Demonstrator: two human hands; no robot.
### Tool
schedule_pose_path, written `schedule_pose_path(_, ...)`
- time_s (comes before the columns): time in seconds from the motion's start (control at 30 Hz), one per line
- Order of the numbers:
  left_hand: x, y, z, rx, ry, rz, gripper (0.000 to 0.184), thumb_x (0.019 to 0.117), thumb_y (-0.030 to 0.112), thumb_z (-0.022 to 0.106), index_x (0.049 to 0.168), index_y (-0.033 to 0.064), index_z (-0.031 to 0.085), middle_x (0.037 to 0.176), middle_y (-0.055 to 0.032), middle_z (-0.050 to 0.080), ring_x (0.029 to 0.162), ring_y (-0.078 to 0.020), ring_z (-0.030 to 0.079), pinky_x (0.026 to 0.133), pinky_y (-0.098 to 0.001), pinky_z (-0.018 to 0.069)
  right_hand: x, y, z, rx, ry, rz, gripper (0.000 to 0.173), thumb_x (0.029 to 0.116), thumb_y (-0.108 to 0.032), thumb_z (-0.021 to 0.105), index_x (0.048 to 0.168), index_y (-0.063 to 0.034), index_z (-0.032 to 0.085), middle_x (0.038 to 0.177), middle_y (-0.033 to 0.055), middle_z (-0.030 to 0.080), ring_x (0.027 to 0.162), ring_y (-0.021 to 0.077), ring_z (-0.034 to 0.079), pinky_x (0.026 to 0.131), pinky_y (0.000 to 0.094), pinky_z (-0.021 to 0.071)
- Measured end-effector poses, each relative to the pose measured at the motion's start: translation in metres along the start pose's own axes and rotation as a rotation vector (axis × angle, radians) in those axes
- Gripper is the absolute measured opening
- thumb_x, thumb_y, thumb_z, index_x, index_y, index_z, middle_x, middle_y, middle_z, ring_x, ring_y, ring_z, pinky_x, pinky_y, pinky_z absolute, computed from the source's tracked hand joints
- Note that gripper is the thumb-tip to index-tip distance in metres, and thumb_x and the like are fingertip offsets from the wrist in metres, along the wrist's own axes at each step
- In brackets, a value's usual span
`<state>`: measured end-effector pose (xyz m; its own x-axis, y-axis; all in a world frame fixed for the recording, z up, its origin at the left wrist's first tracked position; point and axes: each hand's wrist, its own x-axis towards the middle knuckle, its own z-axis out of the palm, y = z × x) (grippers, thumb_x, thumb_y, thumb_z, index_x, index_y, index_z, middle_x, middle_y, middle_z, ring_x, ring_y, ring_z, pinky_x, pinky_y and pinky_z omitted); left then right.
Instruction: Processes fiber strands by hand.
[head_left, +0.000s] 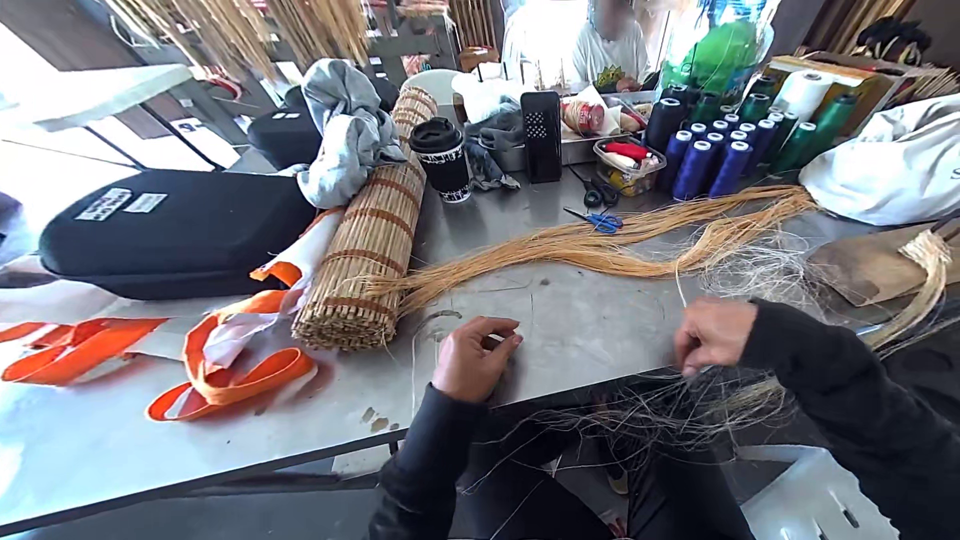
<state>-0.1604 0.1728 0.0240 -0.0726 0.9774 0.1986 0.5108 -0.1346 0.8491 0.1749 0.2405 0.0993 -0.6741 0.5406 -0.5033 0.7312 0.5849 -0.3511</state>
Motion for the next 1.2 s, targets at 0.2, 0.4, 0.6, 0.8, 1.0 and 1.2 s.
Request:
schedule_pose_path(0.2,0.035,0.034,-0.033,0.212,0.008,0.268,0.014,0.0930,0.004,0.071,0.105,-0.0011,0.076,0.097,-0.0155,0.075,0.080,-0.0259,0.073,0.076,-0.0488,0.0613,-0.018,-0.017,0.019,-0.203,-0.253,0.334,0.035,0.0947,-0.033,0.074,0.105,0.0004,0.076,0.101,0.0274,0.071,0.102,0.0494,0.066,0.087,0.0716,0.0467)
schedule_pose_path(0.4,0.051,0.009,0.019,0.517,-0.449,0.296,0.047,0.1036,0.034,0.059,0.143,0.0088,0.061,0.154,-0.0200,0.049,0.148,-0.0411,0.038,0.117,-0.0628,0.0330,-0.047,-0.027,0.014,-0.186,0.141,0.015,0.040,0.0971,-0.040,0.068,0.094,-0.0014,0.077,0.084,0.0203,0.072,0.084,0.0429,0.071,0.072,0.0663,0.0520)
schedule_pose_path(0.6,0.025,0.048,0.022,0.588,-0.762,0.258,0.050,0.1041,0.048,0.052,0.141,0.0158,0.064,0.155,-0.0159,0.050,0.150,-0.0389,0.036,0.119,-0.0669,0.0241,0.006,0.037,0.016,0.061,0.699,0.024,0.022,0.0950,-0.020,0.072,0.106,-0.0010,0.077,0.106,0.0185,0.073,0.100,0.0336,0.069,0.092,0.0542,0.0542)
schedule_pose_path(0.8,0.082,0.066,0.052,0.503,-0.437,0.503,0.040,0.0998,0.031,0.066,0.131,0.0056,0.069,0.137,-0.0201,0.064,0.137,-0.0413,0.053,0.109,-0.0621,0.0432,0.009,0.037,0.020,0.199,0.684,0.624,0.061,0.0937,-0.051,0.070,0.114,0.0070,0.066,0.109,0.0274,0.068,0.102,0.0444,0.066,0.087,0.0641,0.0496)
schedule_pose_path(1.0,0.151,0.048,0.138,0.618,-0.428,0.418,0.066,0.1019,0.042,0.062,0.159,0.0161,0.041,0.166,-0.0202,0.028,0.156,-0.0416,0.017,0.121,-0.0641,0.0199,0.014,0.064,0.022,0.321,0.827,0.539,0.030,0.1029,-0.024,0.061,0.106,0.0040,0.072,0.101,0.0231,0.072,0.100,0.0384,0.069,0.092,0.0588,0.0504)
schedule_pose_path(1.2,0.157,0.047,0.150,0.692,-0.505,0.197,0.046,0.1109,0.039,0.041,0.156,0.0315,0.046,0.170,-0.0155,0.023,0.157,-0.0404,0.014,0.124,-0.0624,0.0111,-0.038,0.117,0.023,0.672,1.358,0.465,0.020,0.1031,-0.012,0.059,0.105,0.0069,0.066,0.074,0.0104,0.064,0.058,0.0168,0.061,0.061,0.0367,0.0562)
